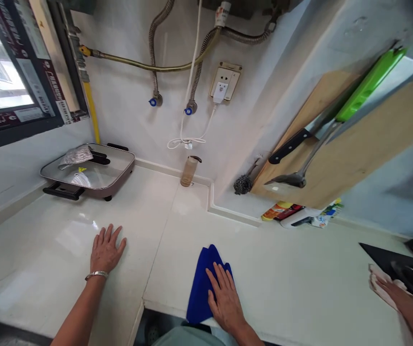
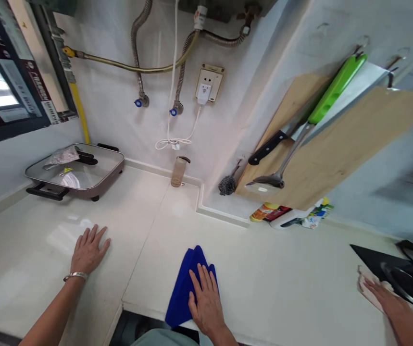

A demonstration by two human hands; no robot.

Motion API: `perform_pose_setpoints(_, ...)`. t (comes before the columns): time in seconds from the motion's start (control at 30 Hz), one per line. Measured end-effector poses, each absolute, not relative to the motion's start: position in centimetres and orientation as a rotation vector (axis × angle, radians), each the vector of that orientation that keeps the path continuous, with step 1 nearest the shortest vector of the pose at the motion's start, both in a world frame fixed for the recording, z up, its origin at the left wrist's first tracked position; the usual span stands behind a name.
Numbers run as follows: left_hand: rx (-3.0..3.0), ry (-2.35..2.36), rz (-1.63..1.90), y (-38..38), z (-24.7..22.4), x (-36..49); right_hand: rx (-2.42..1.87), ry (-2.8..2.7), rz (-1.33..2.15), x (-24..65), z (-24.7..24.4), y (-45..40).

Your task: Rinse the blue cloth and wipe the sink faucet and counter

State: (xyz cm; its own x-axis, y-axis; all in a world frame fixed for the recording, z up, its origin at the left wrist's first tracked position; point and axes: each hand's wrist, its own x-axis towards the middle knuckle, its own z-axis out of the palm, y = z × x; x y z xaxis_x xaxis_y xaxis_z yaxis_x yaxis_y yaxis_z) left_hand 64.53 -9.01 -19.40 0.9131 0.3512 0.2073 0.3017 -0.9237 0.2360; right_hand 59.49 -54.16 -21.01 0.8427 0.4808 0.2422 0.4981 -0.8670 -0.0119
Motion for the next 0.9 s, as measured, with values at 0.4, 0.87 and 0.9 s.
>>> perform_pose_setpoints(0.4, 2.857, 0.521, 0.23, -9.3, -18.8, 64.9, -3.101, -0.394, -0.357, 55.8, -23.1, -72.2)
perform_pose_setpoints(0.87, 2.871, 0.535, 0.287, -10.2, -18.1, 64.8, -3.208, -0.221, -0.484, 54.2, -25.1, -79.5)
perform_pose_setpoints(0.9, 2.869, 0.534, 0.294, -10.2, -18.1, 64.8, -3.209, -0.236, -0.477, 54.3, -24.9, -78.8)
